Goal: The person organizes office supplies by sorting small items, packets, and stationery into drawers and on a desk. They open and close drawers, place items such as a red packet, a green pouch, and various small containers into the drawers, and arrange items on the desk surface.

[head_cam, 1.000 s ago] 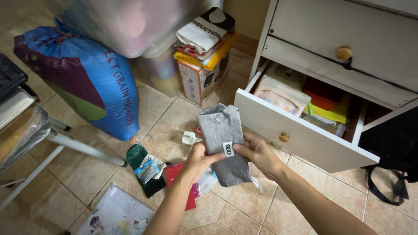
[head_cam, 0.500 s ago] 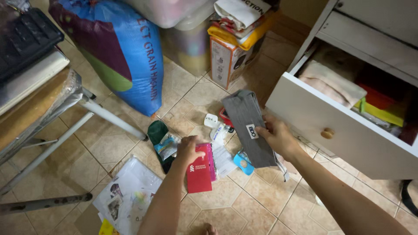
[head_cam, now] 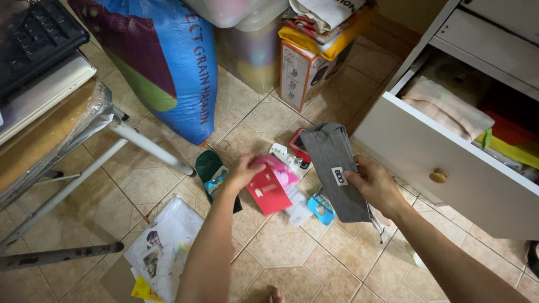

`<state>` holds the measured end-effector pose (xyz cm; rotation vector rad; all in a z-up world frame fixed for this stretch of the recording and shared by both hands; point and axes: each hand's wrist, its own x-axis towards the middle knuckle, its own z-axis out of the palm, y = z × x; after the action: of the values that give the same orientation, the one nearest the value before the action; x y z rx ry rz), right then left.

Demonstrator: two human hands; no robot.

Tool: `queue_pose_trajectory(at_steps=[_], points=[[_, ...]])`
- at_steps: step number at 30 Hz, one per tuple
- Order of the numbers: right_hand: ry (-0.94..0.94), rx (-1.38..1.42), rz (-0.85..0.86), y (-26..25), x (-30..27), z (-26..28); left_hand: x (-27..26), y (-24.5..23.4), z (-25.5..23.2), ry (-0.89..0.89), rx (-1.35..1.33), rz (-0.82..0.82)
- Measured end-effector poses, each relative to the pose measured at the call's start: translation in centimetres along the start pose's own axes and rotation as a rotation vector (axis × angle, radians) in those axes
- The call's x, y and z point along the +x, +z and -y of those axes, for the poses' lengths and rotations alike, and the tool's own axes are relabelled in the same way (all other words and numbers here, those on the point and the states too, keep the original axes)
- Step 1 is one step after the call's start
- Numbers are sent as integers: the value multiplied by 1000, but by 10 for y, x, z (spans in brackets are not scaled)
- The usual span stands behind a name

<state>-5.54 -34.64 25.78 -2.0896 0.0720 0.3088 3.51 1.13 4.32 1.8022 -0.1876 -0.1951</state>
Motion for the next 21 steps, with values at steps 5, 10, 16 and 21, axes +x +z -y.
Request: queue_pose_trajectory(at_steps=[5, 10, 16, 21], points=[[-46, 38, -3, -8, -8, 5, -3, -15, -76, -9, 98, -105], [-116, -61, -95, -20, -22, 13, -12, -16, -149, 130, 77, -258], [-138, -105, -190, -28, -28, 15, -31, -1, -218, 59, -164, 81], [77, 287, 39, -25, -27, 17, -34, 62, -249, 184, -167, 181]])
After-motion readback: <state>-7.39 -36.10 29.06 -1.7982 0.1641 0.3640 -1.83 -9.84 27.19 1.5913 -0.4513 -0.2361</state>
